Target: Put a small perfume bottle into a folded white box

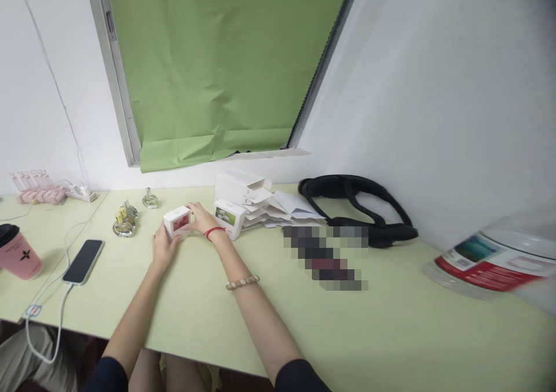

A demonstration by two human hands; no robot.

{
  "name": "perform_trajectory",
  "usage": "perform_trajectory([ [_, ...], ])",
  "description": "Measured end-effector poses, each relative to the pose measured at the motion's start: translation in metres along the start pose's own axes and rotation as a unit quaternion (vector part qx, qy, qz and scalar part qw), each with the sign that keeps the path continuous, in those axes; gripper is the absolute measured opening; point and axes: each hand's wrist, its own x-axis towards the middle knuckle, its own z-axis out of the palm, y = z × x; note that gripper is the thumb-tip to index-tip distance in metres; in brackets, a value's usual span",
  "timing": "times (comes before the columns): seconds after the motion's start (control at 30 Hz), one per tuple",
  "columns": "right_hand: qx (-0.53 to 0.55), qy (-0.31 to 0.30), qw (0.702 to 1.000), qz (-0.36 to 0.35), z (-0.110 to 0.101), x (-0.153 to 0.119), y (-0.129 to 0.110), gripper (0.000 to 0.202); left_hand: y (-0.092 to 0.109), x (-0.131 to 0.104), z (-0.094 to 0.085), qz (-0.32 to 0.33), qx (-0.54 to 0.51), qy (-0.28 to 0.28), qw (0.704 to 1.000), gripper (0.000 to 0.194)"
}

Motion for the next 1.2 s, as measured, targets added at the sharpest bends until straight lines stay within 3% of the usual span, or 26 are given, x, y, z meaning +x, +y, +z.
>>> perform_trajectory([
  [0.17,0.208,-0.026,0.978,0.023,0.035,0.011,0.028,0.063,0.002,-0.002,0.000,-0.053,0.057,0.007,0.997,0.065],
  [0.3,0.170,-0.046,0.984,0.001,0.045,0.011,0.037,0.059,0.009,-0.004,-0.002,-0.075,0.108,-0.012,0.991,0.062],
  [0.4,0.133,-0.086,0.987,0.014,0.029,0.007,0.033,0.059,0.013,-0.005,-0.005,-0.070,0.110,-0.028,0.991,0.052],
  [0.53,0.087,-0.142,0.985,0.038,-0.010,-0.001,0.021,0.049,0.016,-0.005,-0.006,-0.012,0.094,-0.071,0.993,0.043],
  [0.67,0.102,-0.072,0.992,0.002,-0.037,-0.007,0.008,0.066,0.014,-0.007,-0.003,0.050,0.106,-0.108,0.987,0.045],
  [0.93,0.088,-0.074,0.993,-0.025,-0.047,-0.013,0.001,0.060,0.016,-0.010,-0.005,0.111,0.166,-0.160,0.967,0.054],
  [1.2,-0.072,-0.036,0.996,0.032,-0.065,-0.023,-0.006,0.055,0.016,-0.009,-0.004,0.101,0.167,-0.167,0.967,0.060],
])
